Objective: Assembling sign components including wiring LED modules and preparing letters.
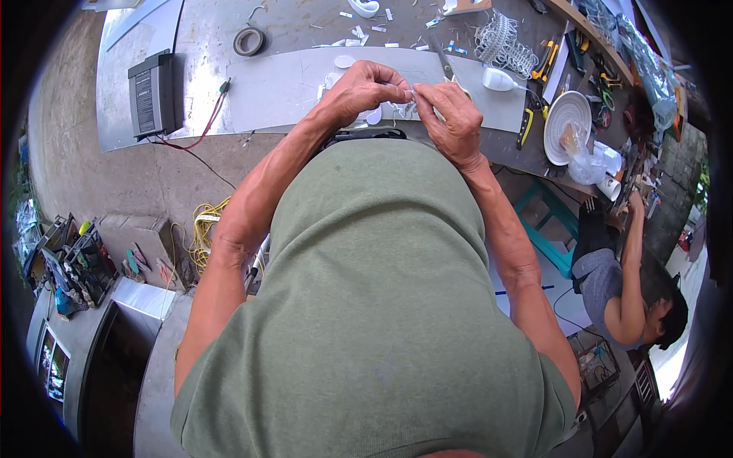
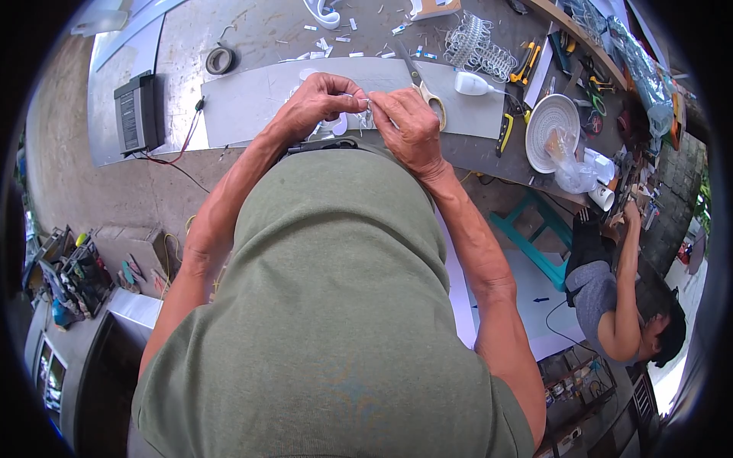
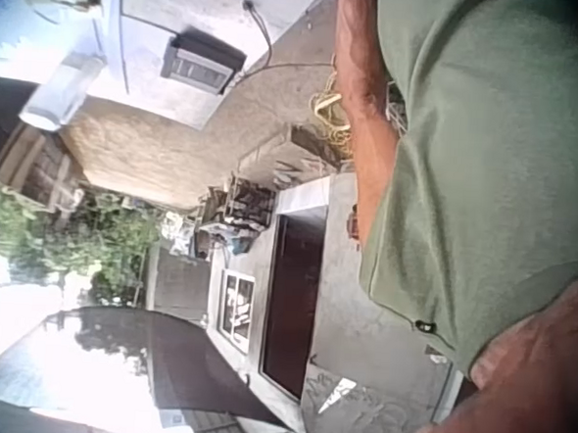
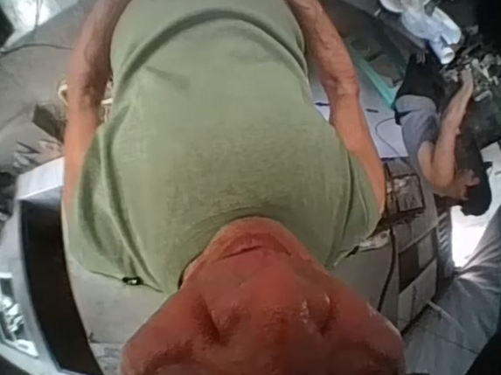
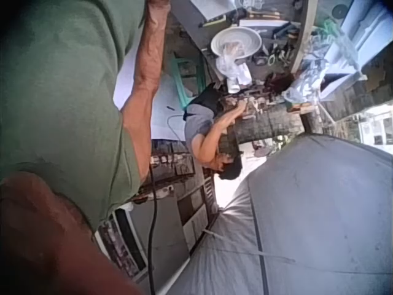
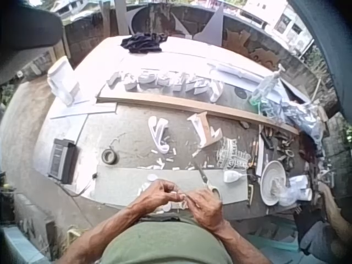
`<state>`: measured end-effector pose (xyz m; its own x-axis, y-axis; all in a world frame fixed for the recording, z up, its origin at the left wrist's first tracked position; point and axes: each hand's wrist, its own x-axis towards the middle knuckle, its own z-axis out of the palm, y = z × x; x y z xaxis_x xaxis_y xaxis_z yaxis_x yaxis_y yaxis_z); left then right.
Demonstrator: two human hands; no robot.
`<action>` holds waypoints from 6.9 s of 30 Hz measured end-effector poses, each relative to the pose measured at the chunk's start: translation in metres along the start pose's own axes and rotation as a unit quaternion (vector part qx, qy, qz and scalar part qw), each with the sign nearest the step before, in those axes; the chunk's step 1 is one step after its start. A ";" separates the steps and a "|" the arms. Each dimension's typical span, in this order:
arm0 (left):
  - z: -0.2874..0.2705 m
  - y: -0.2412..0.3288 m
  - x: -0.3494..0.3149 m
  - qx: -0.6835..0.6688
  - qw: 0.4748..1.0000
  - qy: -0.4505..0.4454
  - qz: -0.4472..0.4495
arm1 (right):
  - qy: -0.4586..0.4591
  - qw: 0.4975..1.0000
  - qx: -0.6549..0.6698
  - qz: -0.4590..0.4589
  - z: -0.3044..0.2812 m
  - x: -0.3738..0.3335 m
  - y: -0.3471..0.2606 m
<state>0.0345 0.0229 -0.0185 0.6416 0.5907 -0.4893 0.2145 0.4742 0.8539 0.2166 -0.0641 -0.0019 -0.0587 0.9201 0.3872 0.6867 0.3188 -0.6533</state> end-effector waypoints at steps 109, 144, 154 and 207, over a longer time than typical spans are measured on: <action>-0.004 -0.008 0.004 0.101 0.992 -0.049 0.060 | -0.143 0.761 0.442 0.452 0.001 -0.013 0.019; -0.009 -0.011 0.012 0.126 0.989 -0.020 0.078 | -0.090 0.973 0.081 0.196 -0.002 0.005 -0.003; 0.004 -0.015 0.007 0.248 0.949 0.008 0.194 | -0.187 0.949 0.117 0.227 -0.001 -0.006 0.023; 0.008 0.010 -0.002 0.398 0.873 0.005 0.282 | -0.249 0.856 0.282 0.353 -0.011 -0.002 0.030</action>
<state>0.0415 0.0212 -0.0071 0.8046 0.5916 0.0505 0.3131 -0.4950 0.8106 0.2452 -0.0588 -0.0149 -0.1715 0.8665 -0.4689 0.2274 -0.4283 -0.8746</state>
